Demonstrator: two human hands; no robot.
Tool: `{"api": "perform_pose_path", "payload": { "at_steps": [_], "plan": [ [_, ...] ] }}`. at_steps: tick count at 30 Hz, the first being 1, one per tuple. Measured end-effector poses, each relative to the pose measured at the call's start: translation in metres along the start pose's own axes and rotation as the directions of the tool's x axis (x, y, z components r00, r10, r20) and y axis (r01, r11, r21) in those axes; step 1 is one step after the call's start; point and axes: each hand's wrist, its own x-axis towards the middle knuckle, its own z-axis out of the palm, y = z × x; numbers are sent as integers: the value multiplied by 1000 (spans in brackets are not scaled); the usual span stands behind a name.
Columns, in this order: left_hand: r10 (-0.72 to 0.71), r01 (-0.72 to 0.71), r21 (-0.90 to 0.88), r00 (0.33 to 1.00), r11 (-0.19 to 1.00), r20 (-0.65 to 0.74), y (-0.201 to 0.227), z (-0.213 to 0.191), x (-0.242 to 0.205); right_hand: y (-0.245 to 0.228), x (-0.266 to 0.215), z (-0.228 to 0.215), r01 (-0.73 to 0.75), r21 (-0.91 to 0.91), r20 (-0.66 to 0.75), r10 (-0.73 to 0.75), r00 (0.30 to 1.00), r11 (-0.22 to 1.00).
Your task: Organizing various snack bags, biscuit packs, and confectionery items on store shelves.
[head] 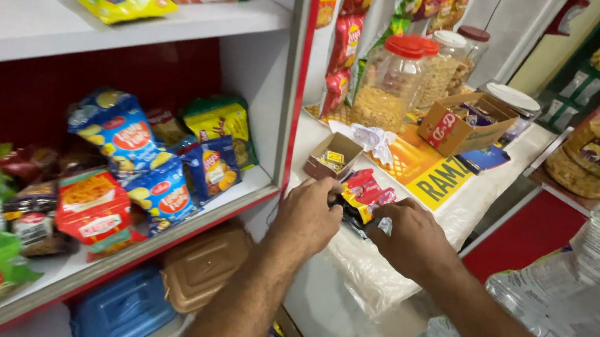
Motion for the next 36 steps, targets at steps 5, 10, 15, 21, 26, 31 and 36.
{"api": "perform_pose_path", "payload": {
  "at_steps": [5, 10, 15, 21, 26, 31, 36],
  "plan": [
    [-32, 32, 7, 998, 999, 58, -3, 37, 26, 26, 26, 20, -2, -25, 49, 3, 999, 1000],
    [-58, 60, -15, 994, 998, 88, -20, 69, 51, 45, 57, 46, -38, -17, 84, 39, 996, 999],
    [-86, 87, -8, 989, 996, 122, -44, 95, 79, 55, 88, 72, -26, 16, 54, 25, 998, 1000],
    [-145, 149, -18, 980, 989, 137, -70, 126, 109, 84, 122, 112, 89, 1, 20, -89, 996, 996],
    [-211, 215, 5, 956, 977, 203, -88, 156, 128, 97, 141, 135, 90, -30, 69, -87, 994, 996],
    [-218, 222, 14, 944, 975, 246, -101, 174, 134, 105, 151, 149, 92, -44, 170, -83, 982, 995],
    [-284, 282, 43, 930, 959, 235, -113, 180, 137, 96, 157, 150, 79, -208, 184, -40, 982, 975]
  ]
}}
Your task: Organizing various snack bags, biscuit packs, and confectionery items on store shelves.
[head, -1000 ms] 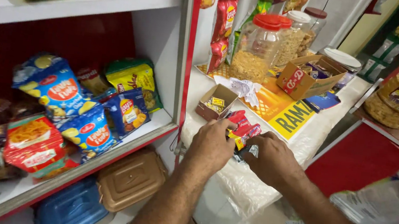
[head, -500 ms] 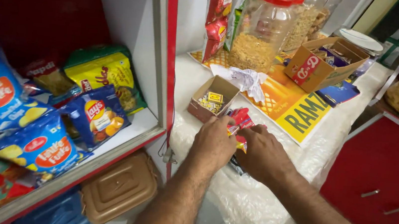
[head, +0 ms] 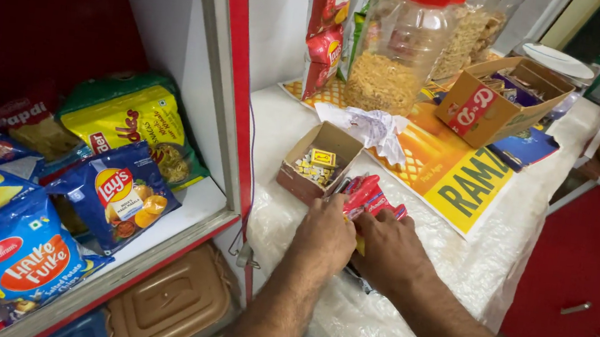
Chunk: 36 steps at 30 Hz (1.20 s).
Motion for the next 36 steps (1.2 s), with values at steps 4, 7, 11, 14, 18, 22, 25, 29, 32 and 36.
{"api": "perform_pose_path", "payload": {
  "at_steps": [4, 7, 11, 14, 18, 22, 25, 29, 32, 36],
  "plan": [
    [30, -31, -28, 999, 999, -42, -13, 8, 4, 2, 2, 5, 69, -52, -83, -73, 994, 996],
    [59, -62, -37, 995, 997, -84, -19, 15, 6, -9, 1, -12, 18, -165, 30, -13, 999, 986],
    [88, -98, -75, 989, 992, -119, -11, 10, -8, -19, -7, -30, 10, -151, -125, -29, 992, 988],
    [108, -133, -139, 978, 981, -178, -6, 2, -20, -30, -17, -51, 93, -88, -418, -121, 900, 992],
    [91, -117, -129, 977, 985, -194, 7, -23, -41, -52, -30, -90, 132, -26, -560, -124, 819, 991],
    [115, -129, -52, 967, 990, -226, 49, -83, -94, -79, -56, -117, 192, 124, -692, -53, 720, 974],
    [-153, 132, -207, 984, 970, -90, 64, -111, -125, -98, -80, -134, 208, 113, -709, -68, 702, 972],
    [31, -39, -9, 892, 999, -450, 50, -122, -156, -124, -120, -148, 264, 144, -683, -97, 724, 954],
    [-165, 156, -57, 889, 986, -426, 72, -149, -197, -139, -147, -159, 313, 160, -681, -124, 722, 936],
    [-390, 353, -168, 860, 920, -329, 91, -176, -243, -162, -181, -172, 405, 206, -681, -167, 713, 891]
  ]
}}
